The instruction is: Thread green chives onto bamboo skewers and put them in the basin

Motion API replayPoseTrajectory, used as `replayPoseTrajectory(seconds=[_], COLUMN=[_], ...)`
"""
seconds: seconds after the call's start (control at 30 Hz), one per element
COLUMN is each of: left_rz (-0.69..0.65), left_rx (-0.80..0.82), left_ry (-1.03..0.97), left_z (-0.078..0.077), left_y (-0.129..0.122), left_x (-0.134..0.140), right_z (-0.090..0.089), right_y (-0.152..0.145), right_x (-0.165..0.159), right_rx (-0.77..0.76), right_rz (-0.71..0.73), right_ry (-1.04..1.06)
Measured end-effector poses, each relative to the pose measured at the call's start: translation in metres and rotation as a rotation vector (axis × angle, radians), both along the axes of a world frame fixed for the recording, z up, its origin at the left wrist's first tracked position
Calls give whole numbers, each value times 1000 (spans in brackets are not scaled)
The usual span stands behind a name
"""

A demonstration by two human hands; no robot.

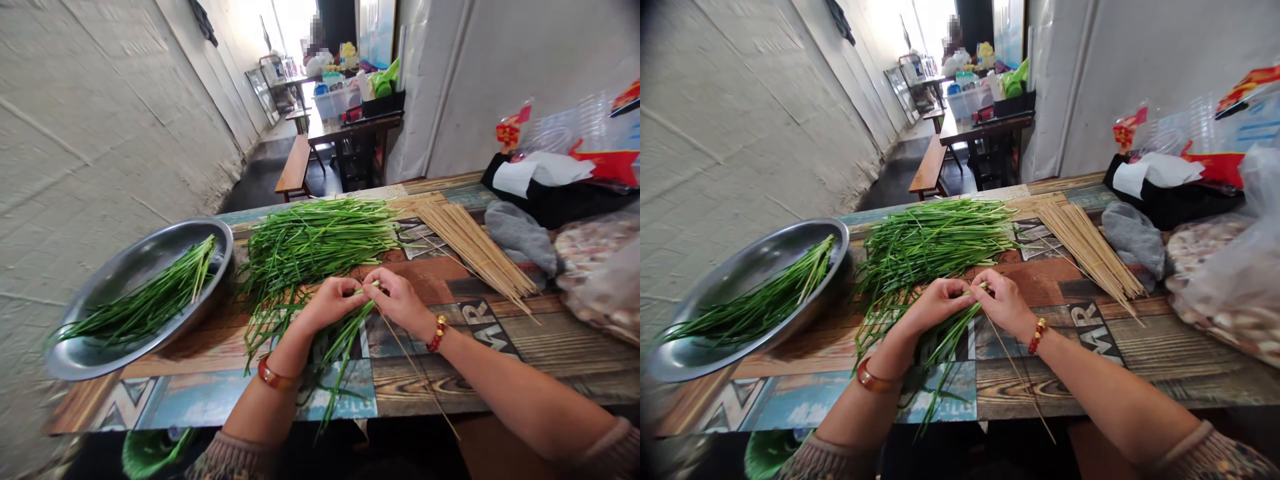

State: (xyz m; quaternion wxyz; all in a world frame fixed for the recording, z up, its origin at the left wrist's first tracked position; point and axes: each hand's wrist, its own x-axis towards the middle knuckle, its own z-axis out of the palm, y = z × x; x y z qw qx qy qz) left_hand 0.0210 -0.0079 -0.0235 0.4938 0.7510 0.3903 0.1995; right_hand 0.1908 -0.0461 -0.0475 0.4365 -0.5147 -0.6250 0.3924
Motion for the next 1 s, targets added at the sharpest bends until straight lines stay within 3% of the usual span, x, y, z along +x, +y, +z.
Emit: replayPoseTrajectory(seconds=[0.23, 0.37, 0.6, 0.8, 1.0], left_rz=[274, 321, 400, 305, 138], left_rx=[192, 287, 447, 658, 864], left_ry=[2, 14, 90, 276, 452], left_z=[-2, -2, 24, 35, 42], left_y=[12, 18, 30, 46, 71], left_x=[-9, -16, -25, -2, 33], right_z=[-8, -6, -4, -6, -7], right_y=[5, 7, 9, 6, 10], right_x=[3, 6, 9, 4, 7], right_rx=[-81, -164, -28, -119, -81], right_rz=[-36, -28, -90, -4, -68], right_ry=[-28, 82, 67, 212, 288])
